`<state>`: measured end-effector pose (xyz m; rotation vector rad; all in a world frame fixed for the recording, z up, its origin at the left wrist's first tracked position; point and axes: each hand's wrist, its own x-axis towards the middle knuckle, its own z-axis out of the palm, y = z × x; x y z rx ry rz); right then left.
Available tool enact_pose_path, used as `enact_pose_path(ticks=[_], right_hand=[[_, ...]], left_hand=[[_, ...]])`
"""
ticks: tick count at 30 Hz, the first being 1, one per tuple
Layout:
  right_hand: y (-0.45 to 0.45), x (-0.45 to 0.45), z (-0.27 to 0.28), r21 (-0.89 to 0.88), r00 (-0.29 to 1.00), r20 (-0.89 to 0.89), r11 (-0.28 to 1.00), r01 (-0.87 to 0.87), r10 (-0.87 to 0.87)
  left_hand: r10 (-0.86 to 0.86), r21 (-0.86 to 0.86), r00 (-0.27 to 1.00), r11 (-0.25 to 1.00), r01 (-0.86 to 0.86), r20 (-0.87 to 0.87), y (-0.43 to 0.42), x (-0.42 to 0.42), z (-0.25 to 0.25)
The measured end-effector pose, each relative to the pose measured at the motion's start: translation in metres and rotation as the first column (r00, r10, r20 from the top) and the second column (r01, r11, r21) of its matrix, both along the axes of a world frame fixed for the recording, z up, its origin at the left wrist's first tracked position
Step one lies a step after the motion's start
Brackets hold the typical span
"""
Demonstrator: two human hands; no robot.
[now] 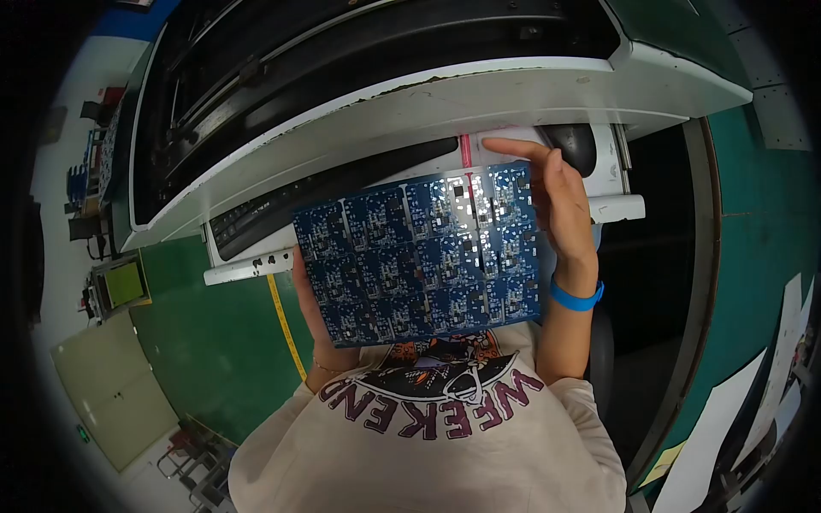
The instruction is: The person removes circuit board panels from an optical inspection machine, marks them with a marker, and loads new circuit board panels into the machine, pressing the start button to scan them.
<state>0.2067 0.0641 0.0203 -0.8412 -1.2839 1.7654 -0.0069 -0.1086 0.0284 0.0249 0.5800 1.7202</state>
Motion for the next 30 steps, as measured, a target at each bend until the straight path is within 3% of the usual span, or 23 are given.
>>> enact_pose_path(ticks=[1,3,4,7,8,14,20,30], right_hand=[[0.0,-0.001,-0.004,-0.001,1.0,-0.003,1.0,0.002,-0.002],[0.002,-0.002,-0.021,-0.202,0.988,-0.153,0.979,-0.024,-0.008],[0.004,0.006,-0.029,-0.155,0.977,-0.202,0.982,-0.105,0.073],[0.008,0.007,-0.032,-0.175,0.971,-0.224,0.976,-0.129,0.088],[0.002,0.003,-0.028,-0.202,0.987,-0.16,0.979,-0.004,-0.029],[0.005,0.003,-0.03,-0.232,0.993,-0.105,0.972,0.028,-0.054],[0.009,0.012,-0.043,-0.236,0.987,-0.162,0.971,-0.026,-0.013],[0.005,0.011,-0.041,-0.218,0.992,-0.112,0.976,0.025,-0.051]], left_hand=[[-0.002,-0.001,1.0,1.0,0.002,-0.003,0.0,0.001,0.0],[0.005,0.005,0.995,1.0,-0.004,-0.097,-0.001,0.003,0.0],[0.009,0.004,0.995,1.0,-0.009,-0.101,0.0,0.005,0.002],[-0.002,-0.001,0.987,1.0,0.001,-0.161,0.003,0.007,0.009],[-0.049,0.004,0.993,0.999,0.05,-0.107,0.004,0.005,0.008],[-0.11,-0.131,0.994,0.986,0.106,-0.022,0.003,0.004,0.004],[-0.116,-0.058,0.993,0.991,0.118,0.024,0.004,0.003,0.002],[-0.109,-0.035,0.994,0.993,0.11,0.031,0.006,0.005,0.005]])
